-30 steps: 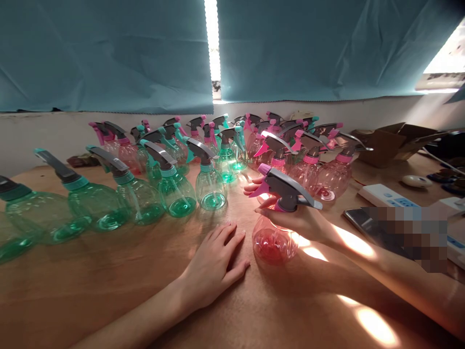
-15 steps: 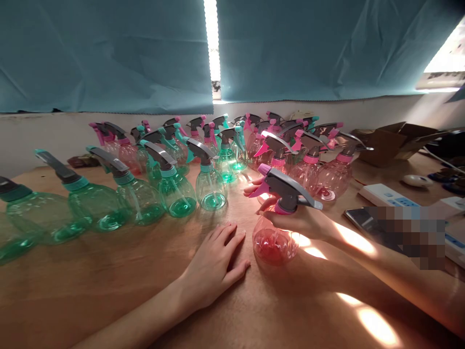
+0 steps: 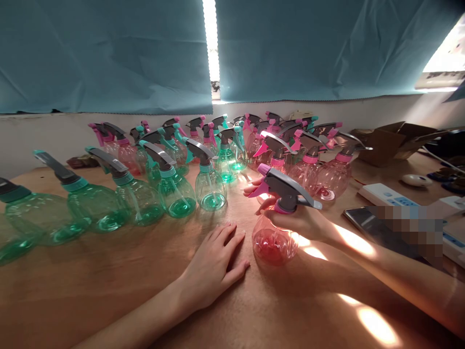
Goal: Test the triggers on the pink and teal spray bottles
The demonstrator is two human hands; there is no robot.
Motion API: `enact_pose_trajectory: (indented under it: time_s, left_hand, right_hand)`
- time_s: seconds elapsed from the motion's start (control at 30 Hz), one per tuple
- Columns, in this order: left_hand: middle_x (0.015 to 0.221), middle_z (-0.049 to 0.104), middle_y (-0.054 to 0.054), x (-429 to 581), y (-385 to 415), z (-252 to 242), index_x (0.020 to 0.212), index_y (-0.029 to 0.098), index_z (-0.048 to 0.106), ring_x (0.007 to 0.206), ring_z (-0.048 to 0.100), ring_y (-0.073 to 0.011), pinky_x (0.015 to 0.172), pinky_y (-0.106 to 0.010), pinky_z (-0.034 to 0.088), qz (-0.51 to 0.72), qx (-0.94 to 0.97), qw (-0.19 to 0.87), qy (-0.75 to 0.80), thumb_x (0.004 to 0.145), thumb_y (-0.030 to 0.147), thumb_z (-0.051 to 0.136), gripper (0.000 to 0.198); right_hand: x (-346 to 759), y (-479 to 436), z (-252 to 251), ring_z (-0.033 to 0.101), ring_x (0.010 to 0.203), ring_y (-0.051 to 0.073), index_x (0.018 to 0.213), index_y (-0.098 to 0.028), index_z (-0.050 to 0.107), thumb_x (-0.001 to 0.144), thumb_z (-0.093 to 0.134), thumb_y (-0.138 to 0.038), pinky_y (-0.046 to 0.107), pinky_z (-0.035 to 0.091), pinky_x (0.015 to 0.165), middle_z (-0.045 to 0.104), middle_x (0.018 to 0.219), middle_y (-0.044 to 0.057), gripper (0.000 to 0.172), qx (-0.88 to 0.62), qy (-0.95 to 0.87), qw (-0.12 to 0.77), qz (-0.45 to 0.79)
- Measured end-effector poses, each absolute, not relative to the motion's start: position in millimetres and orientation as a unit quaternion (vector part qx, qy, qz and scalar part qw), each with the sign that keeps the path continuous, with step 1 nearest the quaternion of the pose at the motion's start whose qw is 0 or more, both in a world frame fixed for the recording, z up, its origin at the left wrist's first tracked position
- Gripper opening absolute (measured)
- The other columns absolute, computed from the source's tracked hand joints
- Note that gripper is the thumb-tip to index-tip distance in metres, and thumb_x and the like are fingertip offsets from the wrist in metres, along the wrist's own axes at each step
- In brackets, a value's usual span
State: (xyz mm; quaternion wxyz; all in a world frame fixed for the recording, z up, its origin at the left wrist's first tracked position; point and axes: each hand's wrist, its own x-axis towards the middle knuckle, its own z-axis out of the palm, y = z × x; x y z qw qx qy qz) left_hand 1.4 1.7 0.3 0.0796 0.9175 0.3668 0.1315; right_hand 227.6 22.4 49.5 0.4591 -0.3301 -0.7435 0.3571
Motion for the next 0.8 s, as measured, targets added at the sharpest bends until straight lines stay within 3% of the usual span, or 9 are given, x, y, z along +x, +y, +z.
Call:
enact_pose_trajectory:
  time_s: [0.23, 0.43, 0.67, 0.8]
  left_hand:
    - [0.14, 0.047, -0.016, 1.0, 2.1, -0.4, 0.134, 0.015, 0.05, 0.129, 0.042, -0.0323, 0.106, -0.05, 0.037, 0.121, 0.919, 0.078, 0.368, 0.093, 0.04, 0.053, 0.048]
    - [0.141, 0.047, -0.013, -0.7, 2.9, -4.9, 0.134, 0.019, 0.05, 0.129, 0.043, -0.0321, 0.106, -0.05, 0.037, 0.142, 0.918, 0.079, 0.362, 0.093, 0.041, 0.051, 0.046]
    - [0.14, 0.047, -0.016, 0.1, 1.7, -1.8, 0.133, 0.016, 0.051, 0.129, 0.042, -0.0329, 0.106, -0.05, 0.037, 0.127, 0.918, 0.085, 0.366, 0.093, 0.04, 0.054, 0.047]
    - [0.141, 0.047, -0.014, -0.9, 2.3, -5.2, 0.134, 0.018, 0.05, 0.129, 0.042, -0.0317, 0.106, -0.049, 0.037, 0.139, 0.918, 0.081, 0.363, 0.094, 0.042, 0.052, 0.047]
  right_hand:
    - [221.4, 22.7, 51.0, 0.06, 0.113, 0.023, 0.114, -0.022, 0.058, 0.074, 0.056, -0.008, 0.034, 0.061, 0.08, 0.063, 0.121, 0.008, 0.043, -0.296, -0.732, 0.491, 0.367]
    - [220.7, 21.4, 51.1, 0.062, 0.106, 0.022, 0.115, -0.021, 0.056, 0.073, 0.056, -0.011, 0.033, 0.062, 0.075, 0.064, 0.11, 0.008, 0.042, -0.307, -0.718, 0.501, 0.372]
    - [223.2, 21.2, 47.2, 0.065, 0.084, 0.019, 0.096, -0.02, 0.062, 0.072, 0.058, -0.013, 0.036, 0.06, 0.075, 0.065, 0.095, 0.005, 0.026, -0.316, -0.712, 0.51, 0.365]
    - [222.8, 21.7, 48.5, 0.066, 0.089, 0.021, 0.105, -0.022, 0.061, 0.071, 0.058, -0.012, 0.039, 0.059, 0.08, 0.066, 0.098, 0.005, 0.035, -0.308, -0.718, 0.509, 0.361]
